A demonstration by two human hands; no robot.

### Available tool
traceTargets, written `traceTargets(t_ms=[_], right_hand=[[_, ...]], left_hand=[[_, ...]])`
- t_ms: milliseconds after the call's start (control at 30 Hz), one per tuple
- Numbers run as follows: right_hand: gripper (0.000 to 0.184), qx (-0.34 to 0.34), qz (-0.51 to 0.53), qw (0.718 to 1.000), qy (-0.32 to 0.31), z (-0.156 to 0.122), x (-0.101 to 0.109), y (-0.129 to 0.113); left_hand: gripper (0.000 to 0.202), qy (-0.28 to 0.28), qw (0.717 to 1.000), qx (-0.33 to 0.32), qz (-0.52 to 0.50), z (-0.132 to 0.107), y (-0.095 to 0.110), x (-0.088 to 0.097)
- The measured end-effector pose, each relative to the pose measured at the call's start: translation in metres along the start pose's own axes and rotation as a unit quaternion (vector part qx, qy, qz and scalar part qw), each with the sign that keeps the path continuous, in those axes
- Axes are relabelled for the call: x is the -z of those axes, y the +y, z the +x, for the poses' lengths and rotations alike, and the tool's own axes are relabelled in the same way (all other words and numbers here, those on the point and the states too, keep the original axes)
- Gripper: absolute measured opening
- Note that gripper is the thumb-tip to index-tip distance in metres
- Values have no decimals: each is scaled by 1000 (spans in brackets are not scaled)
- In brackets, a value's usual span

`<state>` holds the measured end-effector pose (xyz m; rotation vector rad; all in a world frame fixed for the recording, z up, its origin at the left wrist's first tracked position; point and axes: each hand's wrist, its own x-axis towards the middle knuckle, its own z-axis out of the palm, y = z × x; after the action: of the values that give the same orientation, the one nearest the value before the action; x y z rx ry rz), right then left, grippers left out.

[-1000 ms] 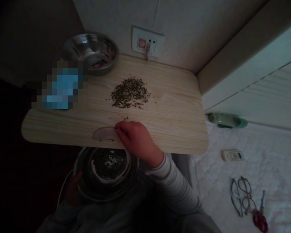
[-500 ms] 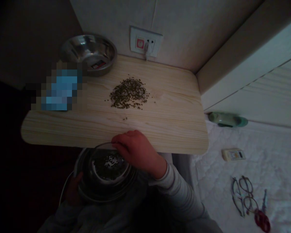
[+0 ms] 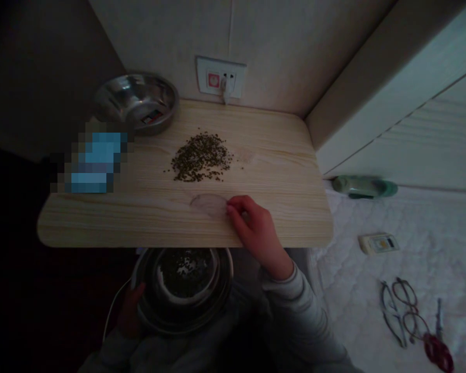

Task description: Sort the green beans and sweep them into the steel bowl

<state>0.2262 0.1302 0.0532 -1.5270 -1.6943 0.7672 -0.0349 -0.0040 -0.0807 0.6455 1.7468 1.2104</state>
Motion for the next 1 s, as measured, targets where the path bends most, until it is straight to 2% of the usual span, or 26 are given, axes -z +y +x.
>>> traceTargets(t_ms=[67, 167, 333, 567, 833, 933, 1000], right_hand=[[15, -28, 8, 998, 51, 3, 4, 10], [16, -56, 28, 995, 79, 9, 5, 22], [17, -50, 11, 997, 59, 24, -3, 24], [17, -13, -46, 999, 14, 44, -18, 14], [19, 8, -80, 997, 18, 44, -25, 17], [20, 17, -95, 995, 22, 43, -28, 18], [20, 17, -107, 994, 27, 42, -30, 18]], left_hand=[[29, 13, 1000, 18, 8, 0, 1, 0], [29, 25, 999, 37, 6, 1, 0, 0], [24, 33, 998, 61, 2, 5, -4, -2], [16, -3, 998, 69, -12, 12, 3, -6], [17, -18, 999, 48, -11, 17, 9, -21], [15, -17, 999, 26, -33, 15, 16, -25], [12, -25, 996, 35, -72, 10, 25, -30]])
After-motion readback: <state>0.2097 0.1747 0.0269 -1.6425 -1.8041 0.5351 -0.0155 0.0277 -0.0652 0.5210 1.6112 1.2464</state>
